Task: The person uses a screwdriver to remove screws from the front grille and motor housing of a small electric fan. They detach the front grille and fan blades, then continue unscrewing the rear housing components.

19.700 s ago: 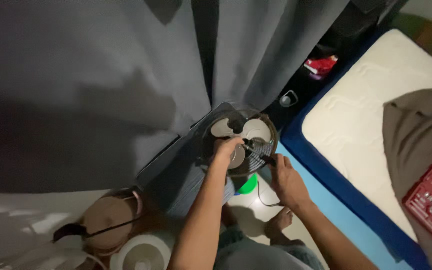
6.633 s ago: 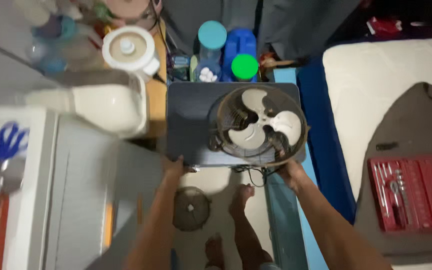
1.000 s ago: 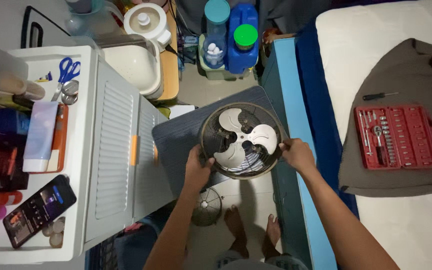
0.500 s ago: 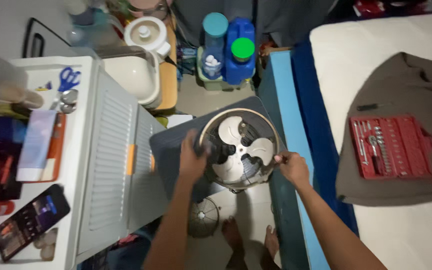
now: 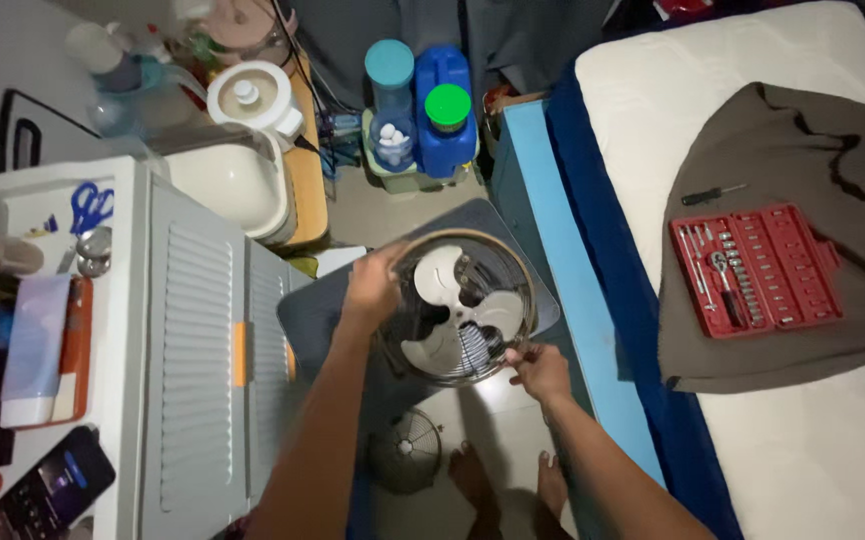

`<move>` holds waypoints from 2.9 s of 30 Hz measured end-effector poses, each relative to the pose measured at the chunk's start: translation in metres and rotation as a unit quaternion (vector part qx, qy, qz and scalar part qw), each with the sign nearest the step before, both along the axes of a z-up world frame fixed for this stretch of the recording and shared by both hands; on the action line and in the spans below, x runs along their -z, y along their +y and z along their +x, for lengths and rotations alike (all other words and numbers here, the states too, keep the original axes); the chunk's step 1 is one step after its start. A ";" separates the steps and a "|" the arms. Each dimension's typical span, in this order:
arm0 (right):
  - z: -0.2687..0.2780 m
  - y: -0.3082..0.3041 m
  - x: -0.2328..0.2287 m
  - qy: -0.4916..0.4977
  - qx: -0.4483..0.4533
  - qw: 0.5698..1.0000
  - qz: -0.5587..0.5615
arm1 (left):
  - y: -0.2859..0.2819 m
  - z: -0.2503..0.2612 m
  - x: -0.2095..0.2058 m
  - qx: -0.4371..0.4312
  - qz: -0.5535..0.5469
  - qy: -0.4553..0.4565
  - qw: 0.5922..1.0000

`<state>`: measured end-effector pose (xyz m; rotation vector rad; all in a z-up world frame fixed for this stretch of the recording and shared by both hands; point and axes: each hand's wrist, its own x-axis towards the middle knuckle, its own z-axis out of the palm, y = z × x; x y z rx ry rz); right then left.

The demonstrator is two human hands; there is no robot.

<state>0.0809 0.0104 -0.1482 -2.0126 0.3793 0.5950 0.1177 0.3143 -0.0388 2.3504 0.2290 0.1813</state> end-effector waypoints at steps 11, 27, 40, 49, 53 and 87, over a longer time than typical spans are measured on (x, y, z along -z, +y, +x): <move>0.020 0.028 0.020 -0.033 -0.042 0.996 -0.070 | -0.051 -0.073 -0.027 -0.013 -0.044 -0.058 0.997; 0.040 -0.027 0.082 0.182 0.012 0.974 0.138 | -0.075 -0.111 -0.009 0.050 0.156 -0.073 0.984; 0.094 -0.017 -0.112 0.181 -0.108 0.976 -0.045 | 0.006 -0.056 0.059 -0.103 -0.432 0.276 0.853; 0.108 0.011 -0.085 0.191 -0.108 0.975 0.031 | 0.009 -0.064 0.082 -0.139 -0.483 0.286 0.816; 0.112 0.011 -0.065 0.170 -0.113 0.979 0.019 | 0.018 -0.079 0.075 -0.147 -0.473 0.247 0.833; 0.109 0.059 0.035 0.046 -0.081 0.990 0.103 | 0.014 -0.084 0.111 -0.170 -0.239 0.005 0.956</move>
